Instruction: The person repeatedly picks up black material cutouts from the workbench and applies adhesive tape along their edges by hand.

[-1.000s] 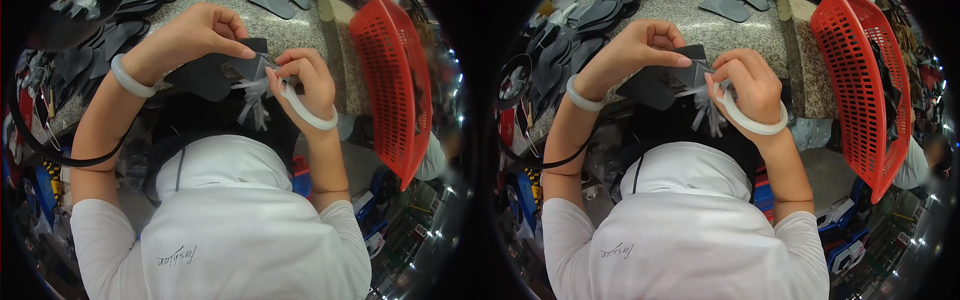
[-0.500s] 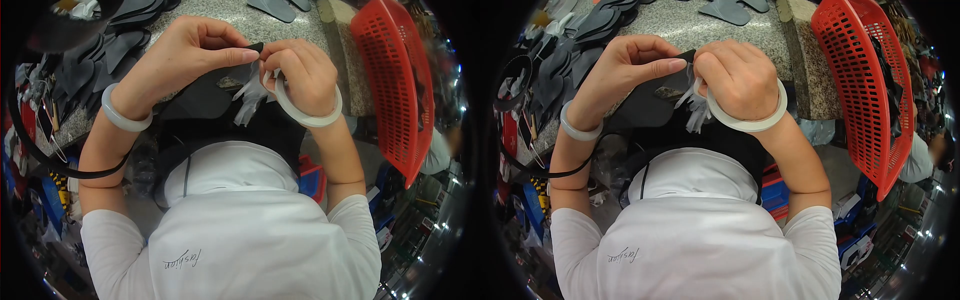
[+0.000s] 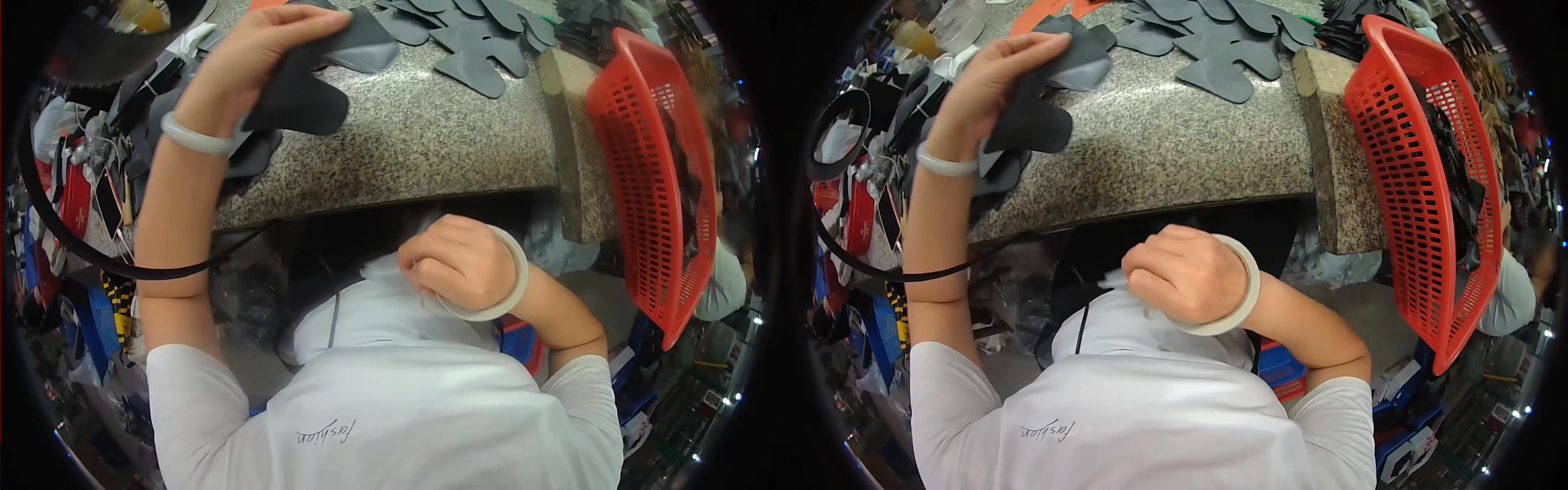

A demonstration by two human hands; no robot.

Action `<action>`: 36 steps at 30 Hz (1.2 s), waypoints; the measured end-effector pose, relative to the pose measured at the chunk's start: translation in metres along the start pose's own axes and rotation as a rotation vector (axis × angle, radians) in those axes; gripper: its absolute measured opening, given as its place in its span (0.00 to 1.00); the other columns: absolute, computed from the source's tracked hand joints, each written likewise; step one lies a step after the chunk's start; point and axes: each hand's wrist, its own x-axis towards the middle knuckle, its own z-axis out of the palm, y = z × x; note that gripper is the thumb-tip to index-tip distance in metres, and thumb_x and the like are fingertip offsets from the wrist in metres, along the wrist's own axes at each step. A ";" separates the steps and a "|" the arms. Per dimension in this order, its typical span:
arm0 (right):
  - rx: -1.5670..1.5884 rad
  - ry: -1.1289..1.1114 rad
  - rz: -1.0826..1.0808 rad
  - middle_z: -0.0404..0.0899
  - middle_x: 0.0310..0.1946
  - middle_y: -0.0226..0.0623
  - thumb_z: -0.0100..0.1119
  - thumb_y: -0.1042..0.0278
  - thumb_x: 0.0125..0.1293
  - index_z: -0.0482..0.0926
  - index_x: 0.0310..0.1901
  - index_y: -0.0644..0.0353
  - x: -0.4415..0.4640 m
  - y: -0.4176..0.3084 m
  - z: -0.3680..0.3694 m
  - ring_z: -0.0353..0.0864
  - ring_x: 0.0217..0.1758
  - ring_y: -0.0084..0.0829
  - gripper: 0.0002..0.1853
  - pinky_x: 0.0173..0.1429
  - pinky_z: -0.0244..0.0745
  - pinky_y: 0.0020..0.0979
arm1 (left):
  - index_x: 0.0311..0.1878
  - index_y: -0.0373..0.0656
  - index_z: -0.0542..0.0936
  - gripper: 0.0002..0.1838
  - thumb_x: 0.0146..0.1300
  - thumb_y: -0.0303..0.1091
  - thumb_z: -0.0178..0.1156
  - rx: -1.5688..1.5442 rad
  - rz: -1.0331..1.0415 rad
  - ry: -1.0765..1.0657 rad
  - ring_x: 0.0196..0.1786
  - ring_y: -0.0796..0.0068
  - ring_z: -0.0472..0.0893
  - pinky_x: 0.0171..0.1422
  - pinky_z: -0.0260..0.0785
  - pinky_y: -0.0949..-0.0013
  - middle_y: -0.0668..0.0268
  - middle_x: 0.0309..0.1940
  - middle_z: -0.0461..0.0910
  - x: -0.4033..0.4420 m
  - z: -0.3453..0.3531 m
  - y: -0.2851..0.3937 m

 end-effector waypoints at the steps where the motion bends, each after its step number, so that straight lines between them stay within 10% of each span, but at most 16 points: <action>1: -0.021 0.004 -0.005 0.83 0.34 0.37 0.73 0.72 0.49 0.74 0.29 0.56 -0.002 0.001 0.001 0.80 0.28 0.33 0.13 0.32 0.74 0.31 | 0.51 0.38 0.87 0.14 0.70 0.37 0.69 0.004 0.012 0.001 0.37 0.85 0.85 0.41 0.77 0.81 0.68 0.40 0.88 -0.004 0.003 0.012; 18: -0.281 0.469 0.178 0.81 0.54 0.48 0.78 0.85 0.50 0.73 0.30 0.57 0.019 0.037 -0.019 0.83 0.40 0.31 0.19 0.37 0.80 0.26 | 0.48 0.33 0.86 0.09 0.71 0.29 0.67 0.347 0.280 0.000 0.38 0.90 0.81 0.41 0.72 0.84 0.71 0.37 0.87 -0.047 0.084 0.018; 36: -0.261 0.370 0.176 0.83 0.30 0.39 0.76 0.83 0.50 0.71 0.29 0.59 0.027 0.042 -0.035 0.78 0.27 0.36 0.18 0.31 0.72 0.32 | 0.45 0.30 0.86 0.10 0.69 0.30 0.68 0.183 0.174 -0.152 0.32 0.86 0.82 0.33 0.75 0.79 0.67 0.32 0.86 -0.039 0.089 0.008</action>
